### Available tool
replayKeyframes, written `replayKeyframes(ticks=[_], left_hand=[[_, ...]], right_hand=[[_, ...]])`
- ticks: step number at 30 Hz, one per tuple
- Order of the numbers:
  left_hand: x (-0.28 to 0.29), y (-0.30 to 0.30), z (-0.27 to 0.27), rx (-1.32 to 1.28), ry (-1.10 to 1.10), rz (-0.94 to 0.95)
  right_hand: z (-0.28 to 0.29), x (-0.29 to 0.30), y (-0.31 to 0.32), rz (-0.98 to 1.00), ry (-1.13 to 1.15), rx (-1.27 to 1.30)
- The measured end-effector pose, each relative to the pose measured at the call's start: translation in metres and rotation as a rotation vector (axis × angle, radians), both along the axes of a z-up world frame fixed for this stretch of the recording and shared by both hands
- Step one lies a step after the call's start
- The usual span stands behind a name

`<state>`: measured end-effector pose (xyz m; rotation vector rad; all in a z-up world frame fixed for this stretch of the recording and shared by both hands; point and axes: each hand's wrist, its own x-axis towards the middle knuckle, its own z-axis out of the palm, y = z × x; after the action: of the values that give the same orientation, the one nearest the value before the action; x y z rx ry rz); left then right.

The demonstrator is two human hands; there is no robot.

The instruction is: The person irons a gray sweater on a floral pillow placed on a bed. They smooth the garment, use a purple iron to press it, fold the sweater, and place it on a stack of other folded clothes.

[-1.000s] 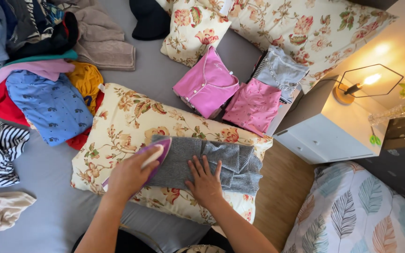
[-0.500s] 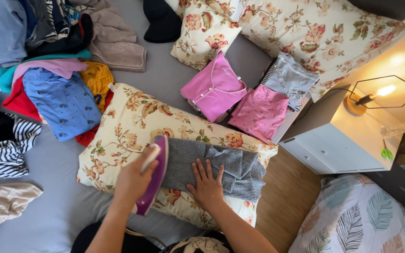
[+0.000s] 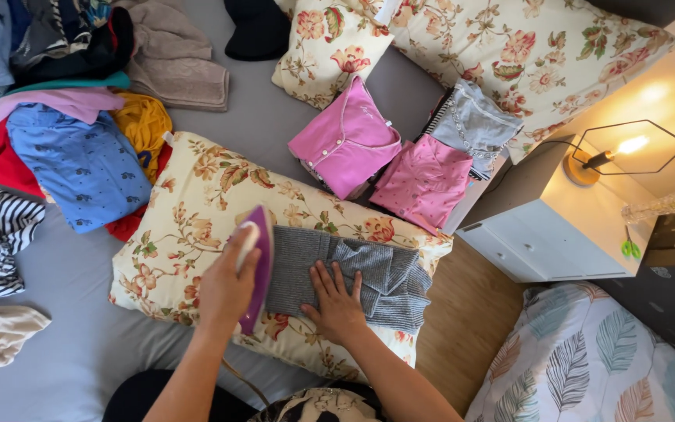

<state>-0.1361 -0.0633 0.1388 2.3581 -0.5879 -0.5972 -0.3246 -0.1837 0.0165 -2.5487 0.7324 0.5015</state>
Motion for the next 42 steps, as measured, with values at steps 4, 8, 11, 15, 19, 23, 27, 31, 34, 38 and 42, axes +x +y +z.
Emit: replayKeyframes(ticks=[4,8,11,15,19,23,27,31,34,38,42], left_hand=[[-0.034,-0.019,-0.039,0.032,0.073,-0.203],[-0.048,-0.031,-0.033,0.024,0.165,-0.234],[-0.061,-0.044,0.003,-0.043,0.162,-0.245],[-0.095,-0.065,-0.017,-0.175,0.167,-0.441],[-0.117,-0.065,-0.051,-0.134,0.208,-0.568],[-0.104,-0.054,0.005,-0.115,0.177,-0.386],[-0.059,-0.028,0.009,-0.057,0.021,-0.193],[0.004,0.008,-0.035,0.102,-0.03,-0.082],[0.028,0.02,-0.048,0.267,0.033,-0.068],[0.033,0.022,-0.023,0.173,0.083,-0.026],[0.061,0.025,-0.024,-0.037,-0.09,0.038]], right_hand=[[-0.002,-0.027,-0.018,-0.171,-0.53,0.025],[0.024,-0.06,-0.043,-0.459,-0.972,0.107],[0.009,-0.085,-0.055,-0.421,-0.758,-0.114],[-0.027,-0.104,-0.055,-0.283,-0.349,-0.327],[-0.033,-0.105,-0.054,-0.316,-0.329,-0.289],[-0.028,-0.104,-0.057,-0.3,-0.245,-0.253],[-0.027,-0.099,-0.055,-0.29,-0.192,-0.299],[-0.033,-0.087,-0.042,-0.318,-0.162,-0.395],[-0.014,-0.055,-0.02,-0.358,-0.242,-0.606],[-0.004,-0.014,0.016,-0.062,-0.525,-0.66],[-0.01,-0.01,0.024,0.069,-0.317,-0.289]])
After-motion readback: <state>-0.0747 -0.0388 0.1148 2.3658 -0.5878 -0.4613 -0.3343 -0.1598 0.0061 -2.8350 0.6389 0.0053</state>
